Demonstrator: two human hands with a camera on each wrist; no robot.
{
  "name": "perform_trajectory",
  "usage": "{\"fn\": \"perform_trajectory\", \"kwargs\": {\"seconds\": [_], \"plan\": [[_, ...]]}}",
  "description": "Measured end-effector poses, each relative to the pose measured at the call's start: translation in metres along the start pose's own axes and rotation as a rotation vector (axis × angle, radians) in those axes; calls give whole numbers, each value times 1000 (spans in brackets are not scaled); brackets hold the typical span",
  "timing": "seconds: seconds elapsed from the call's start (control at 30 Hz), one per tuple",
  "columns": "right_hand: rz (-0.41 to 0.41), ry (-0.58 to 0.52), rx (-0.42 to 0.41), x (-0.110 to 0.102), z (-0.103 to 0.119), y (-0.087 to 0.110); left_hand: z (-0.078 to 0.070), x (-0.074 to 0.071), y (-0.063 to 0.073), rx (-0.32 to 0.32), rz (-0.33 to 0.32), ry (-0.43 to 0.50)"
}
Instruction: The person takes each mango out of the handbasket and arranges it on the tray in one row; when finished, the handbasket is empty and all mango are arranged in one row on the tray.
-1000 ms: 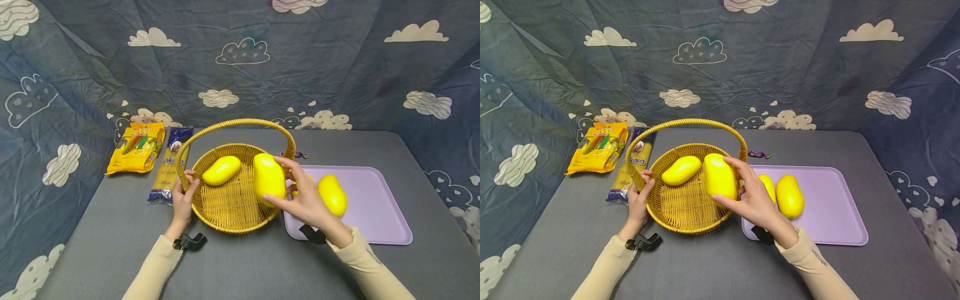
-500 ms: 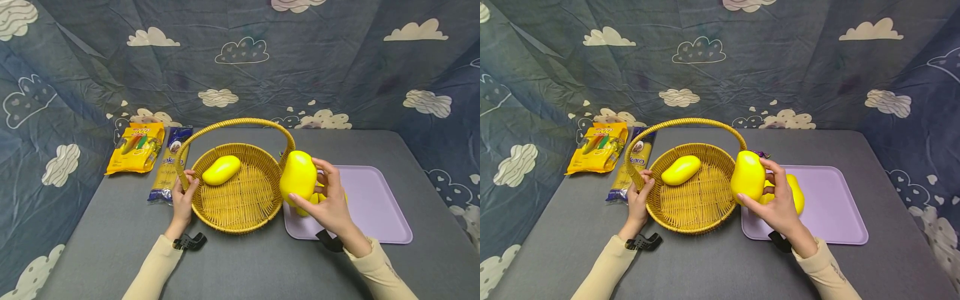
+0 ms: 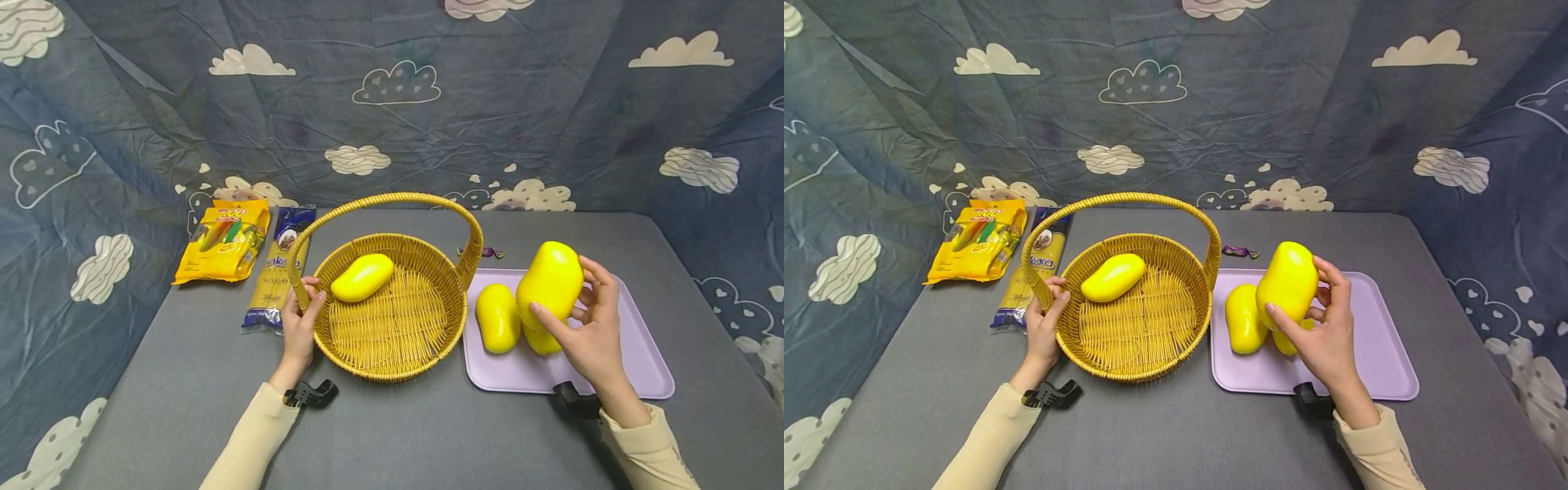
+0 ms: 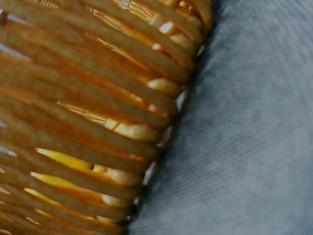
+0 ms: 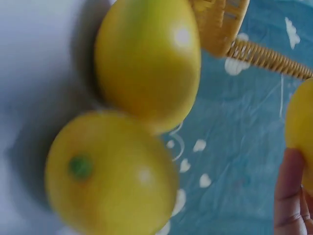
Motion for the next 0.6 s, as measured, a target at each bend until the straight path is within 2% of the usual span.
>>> {"fn": "perform_trajectory", "kwargs": {"seconds": [0.17, 0.37, 0.47, 0.6], "plan": [[-40, 95, 129, -15, -13, -2, -6, 1, 0, -9, 9, -10], [-83, 138, 243, -32, -33, -2, -7, 1, 0, -15, 6, -12], [-88, 153, 290, -41, -55, 0, -3, 0, 0, -15, 2, -3], [-53, 165, 346, -54, -87, 2, 1, -1, 0, -4, -2, 4]]}}
Point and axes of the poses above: each hand's wrist, its own y-axis away from the middle knuckle, its own x-axis out of the palm, z = x × y, the point moved 1 cm from there along -y, towards the middle knuckle, and after that the axes turned 1 degree about -z, right-handed, at the moved point
